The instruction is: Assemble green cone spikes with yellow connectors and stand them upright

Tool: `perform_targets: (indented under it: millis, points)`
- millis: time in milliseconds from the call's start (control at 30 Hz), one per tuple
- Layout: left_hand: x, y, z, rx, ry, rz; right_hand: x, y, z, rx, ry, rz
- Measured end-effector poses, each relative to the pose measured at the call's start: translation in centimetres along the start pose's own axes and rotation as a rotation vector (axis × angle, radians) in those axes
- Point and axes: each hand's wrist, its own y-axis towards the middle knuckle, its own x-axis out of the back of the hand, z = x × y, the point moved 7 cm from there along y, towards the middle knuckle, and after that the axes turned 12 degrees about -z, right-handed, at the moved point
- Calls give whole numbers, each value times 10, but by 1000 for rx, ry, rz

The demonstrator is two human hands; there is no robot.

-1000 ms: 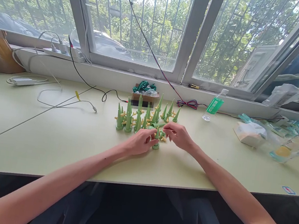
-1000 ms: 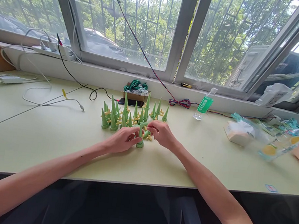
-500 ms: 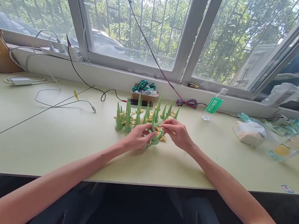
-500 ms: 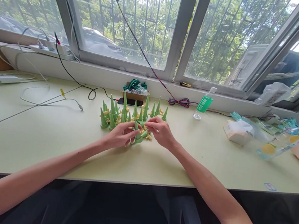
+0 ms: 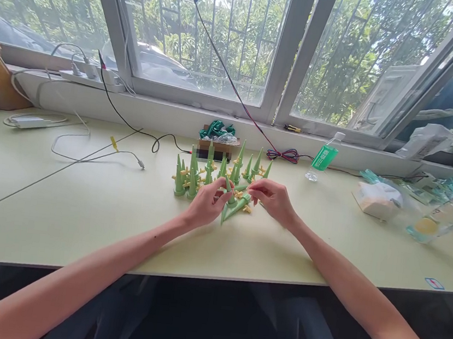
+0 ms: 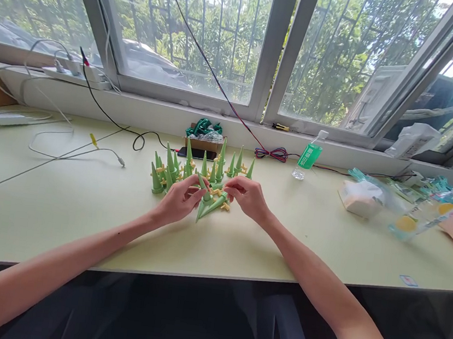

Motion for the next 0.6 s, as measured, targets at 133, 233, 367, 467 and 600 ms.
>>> perform_targets:
  millis: [133,233,367,467,600]
  points:
    - [2,0,-6,-60,48,-27,2,2,6,30,85,-31]
    - [5,0,-8,-87,72,-59,6,5,9,44,109,-70]
    - [6,0,-11,-123,105,-81,8,5,11,73,68,-75]
    - [5,0,-13,-140,119,-70,5,3,10,82,41,-44]
    - [4,-2,-14,-145,125,-56,0,0,9,77,43,-10]
